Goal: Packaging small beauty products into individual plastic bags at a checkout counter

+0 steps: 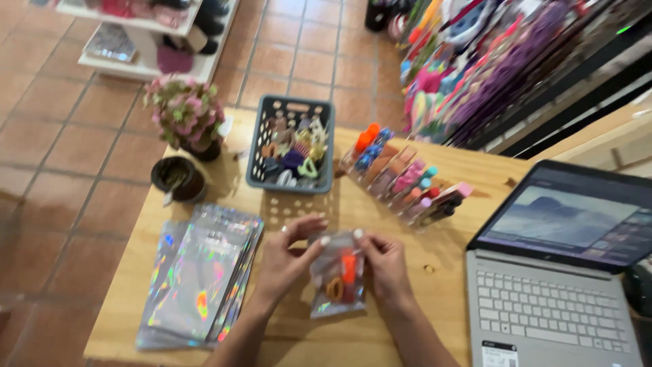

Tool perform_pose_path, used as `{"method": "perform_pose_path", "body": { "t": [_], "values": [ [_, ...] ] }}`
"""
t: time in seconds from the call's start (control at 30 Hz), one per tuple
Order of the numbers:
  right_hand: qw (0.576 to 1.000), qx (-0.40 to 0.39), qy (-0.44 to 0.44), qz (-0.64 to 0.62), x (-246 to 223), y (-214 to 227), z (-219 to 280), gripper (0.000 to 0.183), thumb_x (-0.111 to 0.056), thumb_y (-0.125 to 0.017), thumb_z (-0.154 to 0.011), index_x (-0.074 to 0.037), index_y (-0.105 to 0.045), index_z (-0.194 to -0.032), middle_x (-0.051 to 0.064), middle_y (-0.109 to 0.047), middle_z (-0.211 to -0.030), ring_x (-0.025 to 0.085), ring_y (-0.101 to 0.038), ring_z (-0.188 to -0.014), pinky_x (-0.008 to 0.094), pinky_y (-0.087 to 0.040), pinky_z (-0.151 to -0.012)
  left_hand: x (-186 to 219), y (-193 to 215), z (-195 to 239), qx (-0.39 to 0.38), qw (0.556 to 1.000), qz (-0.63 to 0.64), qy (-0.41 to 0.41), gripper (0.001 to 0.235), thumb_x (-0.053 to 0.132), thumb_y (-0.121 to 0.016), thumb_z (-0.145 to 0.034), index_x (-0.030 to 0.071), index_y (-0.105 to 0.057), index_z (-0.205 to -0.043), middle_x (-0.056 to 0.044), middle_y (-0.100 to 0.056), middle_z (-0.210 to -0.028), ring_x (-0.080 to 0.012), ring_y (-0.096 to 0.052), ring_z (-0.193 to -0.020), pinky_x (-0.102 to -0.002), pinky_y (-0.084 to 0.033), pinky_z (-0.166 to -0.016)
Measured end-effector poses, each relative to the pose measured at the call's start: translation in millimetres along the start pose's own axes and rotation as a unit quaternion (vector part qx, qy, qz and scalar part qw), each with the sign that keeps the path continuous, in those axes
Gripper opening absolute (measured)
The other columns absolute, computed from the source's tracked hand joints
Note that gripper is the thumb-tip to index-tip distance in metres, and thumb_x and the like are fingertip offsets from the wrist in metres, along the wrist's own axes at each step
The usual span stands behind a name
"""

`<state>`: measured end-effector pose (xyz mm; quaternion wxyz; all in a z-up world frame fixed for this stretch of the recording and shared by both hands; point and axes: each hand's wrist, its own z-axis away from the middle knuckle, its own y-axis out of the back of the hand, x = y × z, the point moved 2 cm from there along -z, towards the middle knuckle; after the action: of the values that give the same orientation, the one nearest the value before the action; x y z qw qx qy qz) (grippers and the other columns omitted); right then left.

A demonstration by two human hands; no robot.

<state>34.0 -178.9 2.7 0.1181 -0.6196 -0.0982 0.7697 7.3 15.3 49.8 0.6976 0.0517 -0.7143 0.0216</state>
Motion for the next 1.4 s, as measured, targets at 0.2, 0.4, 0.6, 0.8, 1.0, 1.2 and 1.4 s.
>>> {"method": "perform_pose_path", "body": {
  "t": [0.2,0.4,0.6,0.8,1.0,1.2,1.4],
  "values": [
    [0.999,-0.003,-0.021,-0.035,6,-5,-3,0.014,-0.002,-0.075,-0.089,0.011,-0.078,-0.089,0.016,-0.075,-0.075,0.019,-0.066,-0.062,0.029,-0.056,-0.056,-6,9,-2,0.021,0.975,-0.176,-0.134,0.019,0.008,-0.082,-0.079,0.016,-0.081,-0.096,0.0,-0.078,-0.091,-0.0111,-0.075,-0.078,-0.023,-0.058,-0.07],
    [1.0,-0.005,-0.024,-0.017,13,-2,-9,0.014,-0.002,-0.074,-0.09,0.012,-0.077,-0.088,0.014,-0.074,-0.074,0.018,-0.066,-0.062,0.029,-0.054,-0.058,-15,10,-4,0.039,0.954,-0.213,-0.208,0.02,0.013,-0.082,-0.08,0.015,-0.08,-0.1,0.003,-0.081,-0.086,-0.014,-0.072,-0.084,-0.027,-0.056,-0.077],
    [1.0,-0.001,0.007,0.028,23,11,-20,0.011,-0.001,-0.075,-0.089,0.009,-0.078,-0.093,0.013,-0.075,-0.079,0.016,-0.065,-0.069,0.028,-0.054,-0.064,-14,6,-5,0.052,0.935,-0.248,-0.25,0.02,0.014,-0.076,-0.086,0.01,-0.079,-0.106,0.0,-0.081,-0.094,-0.0181,-0.07,-0.088,-0.03,-0.056,-0.08],
    [0.999,0.046,-0.019,-0.019,13,12,-15,0.011,0.001,-0.072,-0.091,0.011,-0.073,-0.094,0.02,-0.074,-0.084,0.025,-0.068,-0.071,0.038,-0.06,-0.067,-1,5,0,0.048,0.949,-0.239,-0.201,0.038,0.023,-0.067,-0.094,0.012,-0.067,-0.13,-0.002,-0.08,-0.103,-0.021,-0.072,-0.096,-0.036,-0.053,-0.085],
    [0.997,0.074,0.007,0.005,-12,22,-16,0.019,-0.006,-0.07,-0.093,0.008,-0.074,-0.106,0.021,-0.077,-0.095,0.027,-0.069,-0.077,0.039,-0.059,-0.067,7,-5,0,-0.129,0.978,-0.153,0.059,0.085,0.045,-0.071,-0.089,0.012,-0.031,-0.156,-0.009,-0.08,-0.104,-0.0207,-0.078,-0.086,-0.034,-0.066,-0.077],
    [0.994,0.106,0.035,0.012,-3,45,-30,0.019,-0.009,-0.07,-0.095,0.001,-0.071,-0.111,0.017,-0.075,-0.088,0.025,-0.072,-0.068,0.037,-0.058,-0.052,-37,-23,4,-0.217,0.974,0.0,0.065,0.082,0.015,-0.082,-0.083,0.008,-0.037,-0.152,0.005,-0.053,-0.072,-0.0012,-0.047,-0.059,-0.02,-0.035,-0.05],
    [0.998,0.066,-0.011,0.016,-10,48,-24,0.041,-0.011,-0.065,-0.095,0.0,-0.059,-0.134,0.022,-0.075,-0.106,0.03,-0.071,-0.082,0.043,-0.057,-0.069,-51,-25,1,-0.167,0.979,0.084,0.082,0.075,0.008,-0.083,-0.084,0.007,-0.044,-0.148,0.003,-0.064,-0.076,-0.0054,-0.059,-0.068,-0.021,-0.046,-0.059]
  ]
}}
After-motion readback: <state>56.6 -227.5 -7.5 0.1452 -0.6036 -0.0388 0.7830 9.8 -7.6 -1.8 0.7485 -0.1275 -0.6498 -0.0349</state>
